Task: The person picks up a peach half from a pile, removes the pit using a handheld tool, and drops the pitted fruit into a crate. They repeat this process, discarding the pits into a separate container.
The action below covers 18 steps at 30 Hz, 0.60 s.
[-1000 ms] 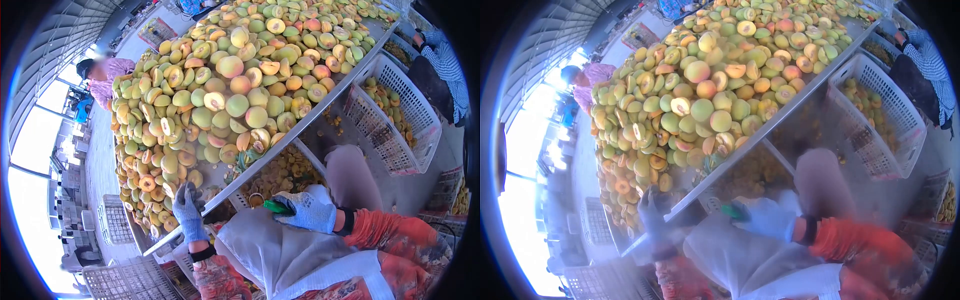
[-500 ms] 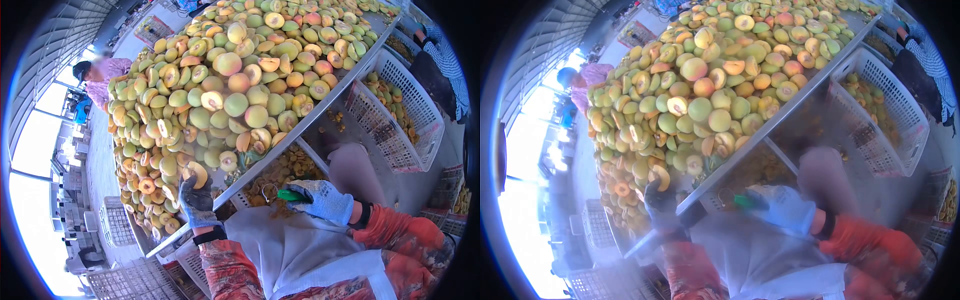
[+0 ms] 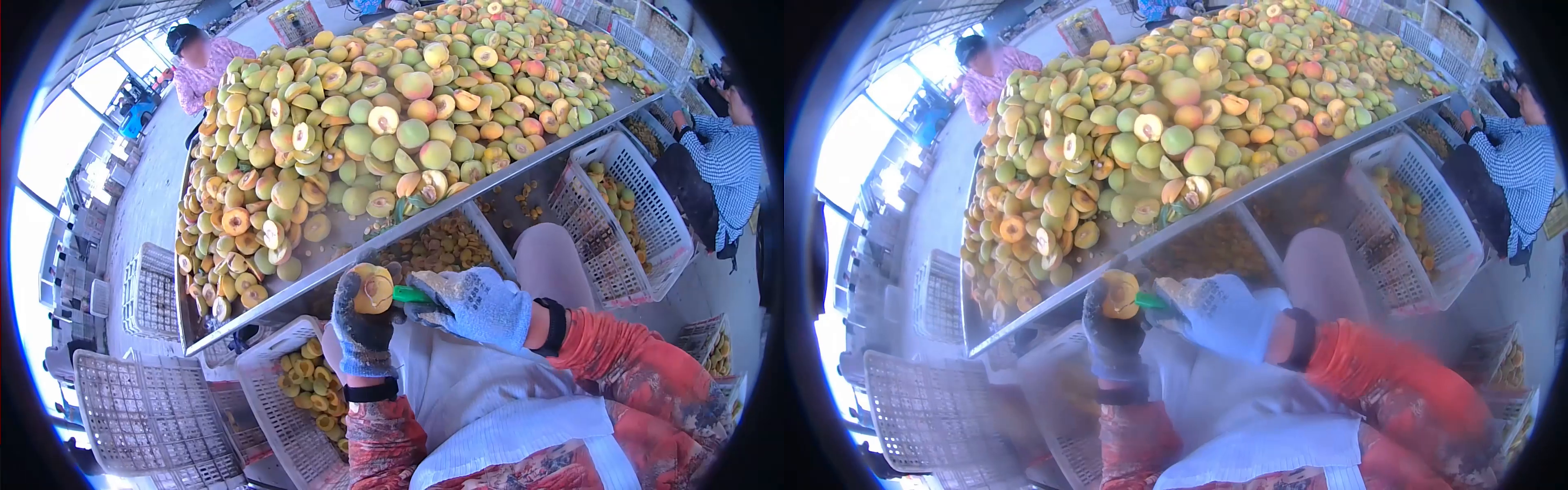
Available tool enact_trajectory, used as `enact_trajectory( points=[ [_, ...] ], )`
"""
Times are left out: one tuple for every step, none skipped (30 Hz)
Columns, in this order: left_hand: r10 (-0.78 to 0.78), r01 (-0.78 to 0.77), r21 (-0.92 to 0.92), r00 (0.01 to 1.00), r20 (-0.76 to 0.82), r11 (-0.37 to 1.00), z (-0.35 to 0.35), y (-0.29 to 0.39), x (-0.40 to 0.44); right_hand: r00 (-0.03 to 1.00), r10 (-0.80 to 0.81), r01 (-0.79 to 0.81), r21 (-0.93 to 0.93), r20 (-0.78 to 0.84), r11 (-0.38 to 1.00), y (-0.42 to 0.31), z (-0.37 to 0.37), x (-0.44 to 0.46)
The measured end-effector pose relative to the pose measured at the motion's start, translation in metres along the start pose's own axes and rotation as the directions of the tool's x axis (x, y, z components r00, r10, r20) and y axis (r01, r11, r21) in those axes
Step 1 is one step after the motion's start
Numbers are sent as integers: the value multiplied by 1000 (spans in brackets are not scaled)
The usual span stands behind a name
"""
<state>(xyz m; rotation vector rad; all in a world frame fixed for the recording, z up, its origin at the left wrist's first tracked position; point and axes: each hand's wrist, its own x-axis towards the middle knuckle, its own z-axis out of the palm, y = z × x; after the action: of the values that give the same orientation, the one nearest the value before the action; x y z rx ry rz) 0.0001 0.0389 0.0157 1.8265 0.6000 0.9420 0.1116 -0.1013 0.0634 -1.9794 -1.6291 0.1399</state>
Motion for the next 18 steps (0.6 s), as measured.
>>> enact_trajectory(
  points=[
    [-284, 283, -437, 957, 65, 854, -3, 14, 2, 1000, 2, -2, -26, 11, 1000, -1, 0, 2],
    [-483, 480, -746, 841, 243, 461, -5, 25, 4, 1000, 1, 0, -51, 22, 999, -3, -1, 3],
    [-483, 475, -751, 843, 238, 459, -7, 29, 2, 1000, -5, 6, -54, 25, 999, -5, -2, 3],
    [-465, 472, -738, 852, 241, 483, -9, 32, 1, 1000, -19, 18, -50, -17, 999, -8, -4, 2],
    [-447, 470, -723, 860, 246, 506, -10, 35, 0, 998, -32, 29, -46, -59, 999, -10, -5, 1],
    [-447, 469, -724, 860, 245, 507, -11, 36, -1, 998, -33, 31, -46, -59, 998, -9, -4, -1],
    [-445, 462, -726, 863, 238, 509, -11, 38, -2, 997, -46, 43, -50, -65, 998, -8, -2, -2],
    [-444, 457, -728, 866, 232, 512, -12, 40, -2, 996, -58, 54, -53, -71, 997, -7, -1, -3],
    [-444, 458, -727, 865, 231, 513, -11, 46, -3, 996, -57, 54, -52, -72, 997, -8, -1, -4],
    [-466, 452, -650, 869, 166, 611, -9, 53, -5, 999, -22, 21, -35, -25, 999, -10, -3, -6],
    [-479, 447, -559, 872, 100, 698, -8, 57, -7, 1000, 14, -14, -18, 23, 1000, -13, -5, -8],
    [-482, 451, -557, 870, 101, 697, -6, 55, -11, 1000, 17, -17, -15, 25, 1000, -16, -7, -9],
    [-467, 408, -557, 883, 41, 724, -4, 51, -15, 997, 65, -67, 44, 40, 997, -21, -9, -11],
    [-449, 364, -553, 893, -19, 749, -3, 49, -17, 992, 112, -118, 103, 58, 988, -24, -11, -12],
    [-452, 370, -550, 892, -17, 749, -1, 49, -18, 991, 116, -122, 106, 59, 987, -25, -14, -12],
    [-443, 337, -580, 895, -47, 742, 1, 50, -19, 989, 104, -120, 156, 104, 981, -26, -16, -13],
    [-435, 303, -607, 897, -78, 734, 1, 52, -20, 985, 91, -120, 205, 147, 971, -26, -17, -13],
    [-439, 309, -605, 895, -75, 734, 0, 56, -21, 984, 94, -125, 208, 150, 970, -20, -15, -14]
  ],
)
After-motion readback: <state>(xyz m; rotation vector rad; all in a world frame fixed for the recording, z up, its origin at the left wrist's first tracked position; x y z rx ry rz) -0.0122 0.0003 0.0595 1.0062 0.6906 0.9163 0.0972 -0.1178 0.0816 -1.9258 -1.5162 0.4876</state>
